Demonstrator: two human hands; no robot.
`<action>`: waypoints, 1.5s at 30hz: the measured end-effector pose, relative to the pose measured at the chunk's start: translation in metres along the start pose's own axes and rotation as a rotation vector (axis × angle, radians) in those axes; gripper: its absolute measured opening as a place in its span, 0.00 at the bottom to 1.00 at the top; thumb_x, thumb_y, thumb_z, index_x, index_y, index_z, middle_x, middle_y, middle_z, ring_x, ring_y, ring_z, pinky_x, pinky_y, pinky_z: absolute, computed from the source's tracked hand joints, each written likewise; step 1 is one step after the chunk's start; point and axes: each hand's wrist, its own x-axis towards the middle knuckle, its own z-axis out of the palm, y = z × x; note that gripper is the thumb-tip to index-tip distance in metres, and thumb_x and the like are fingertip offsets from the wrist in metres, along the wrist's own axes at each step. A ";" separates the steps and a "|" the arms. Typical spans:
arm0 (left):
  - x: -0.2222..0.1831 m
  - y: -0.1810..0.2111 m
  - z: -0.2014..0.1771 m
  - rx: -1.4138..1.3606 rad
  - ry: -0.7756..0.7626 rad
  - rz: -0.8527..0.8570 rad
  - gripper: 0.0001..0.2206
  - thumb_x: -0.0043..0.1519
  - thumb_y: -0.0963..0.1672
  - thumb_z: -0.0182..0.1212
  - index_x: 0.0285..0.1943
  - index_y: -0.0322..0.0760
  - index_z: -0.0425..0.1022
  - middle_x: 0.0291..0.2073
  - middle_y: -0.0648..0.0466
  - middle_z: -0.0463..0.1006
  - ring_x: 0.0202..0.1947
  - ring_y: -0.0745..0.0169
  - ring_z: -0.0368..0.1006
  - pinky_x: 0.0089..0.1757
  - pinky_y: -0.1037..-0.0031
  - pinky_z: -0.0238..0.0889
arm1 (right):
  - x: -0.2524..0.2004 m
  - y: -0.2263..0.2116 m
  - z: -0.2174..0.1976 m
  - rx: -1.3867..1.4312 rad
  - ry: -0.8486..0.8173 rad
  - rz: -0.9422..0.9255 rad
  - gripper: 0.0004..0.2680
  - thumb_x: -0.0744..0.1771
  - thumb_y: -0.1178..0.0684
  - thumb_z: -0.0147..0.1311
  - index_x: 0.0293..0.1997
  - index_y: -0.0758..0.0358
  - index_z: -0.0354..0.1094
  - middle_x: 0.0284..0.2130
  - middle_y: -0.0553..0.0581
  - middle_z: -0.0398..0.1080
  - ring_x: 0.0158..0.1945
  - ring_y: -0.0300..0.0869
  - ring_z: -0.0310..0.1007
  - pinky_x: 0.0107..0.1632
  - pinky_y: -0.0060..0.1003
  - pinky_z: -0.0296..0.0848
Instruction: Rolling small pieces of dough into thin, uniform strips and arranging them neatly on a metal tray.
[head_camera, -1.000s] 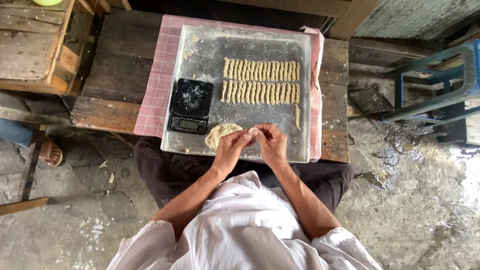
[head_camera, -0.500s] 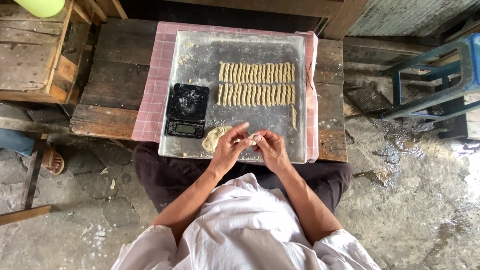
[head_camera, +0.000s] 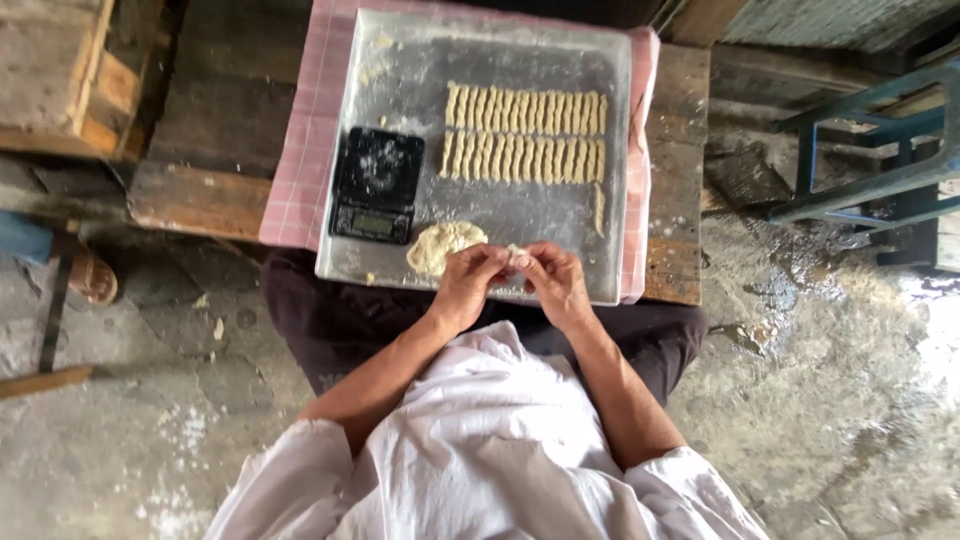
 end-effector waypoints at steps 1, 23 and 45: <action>-0.001 -0.001 0.002 0.030 -0.010 -0.002 0.09 0.64 0.44 0.67 0.37 0.31 0.79 0.27 0.48 0.80 0.30 0.64 0.78 0.34 0.77 0.74 | -0.001 -0.003 -0.001 0.021 -0.007 -0.026 0.06 0.68 0.56 0.60 0.46 0.68 0.72 0.26 0.59 0.72 0.25 0.40 0.72 0.24 0.30 0.71; -0.001 -0.001 -0.008 0.329 -0.095 0.010 0.12 0.67 0.48 0.63 0.44 0.35 0.82 0.26 0.51 0.80 0.27 0.68 0.75 0.30 0.81 0.70 | -0.010 0.004 0.004 -0.195 0.079 -0.008 0.08 0.68 0.55 0.62 0.43 0.72 0.74 0.25 0.65 0.74 0.23 0.42 0.73 0.22 0.30 0.70; 0.009 -0.002 -0.011 0.289 -0.079 -0.041 0.13 0.65 0.45 0.67 0.52 0.29 0.80 0.34 0.46 0.83 0.31 0.63 0.76 0.31 0.77 0.68 | 0.002 0.014 0.004 -0.139 0.091 -0.140 0.06 0.68 0.62 0.57 0.46 0.73 0.68 0.24 0.63 0.74 0.20 0.42 0.71 0.24 0.33 0.70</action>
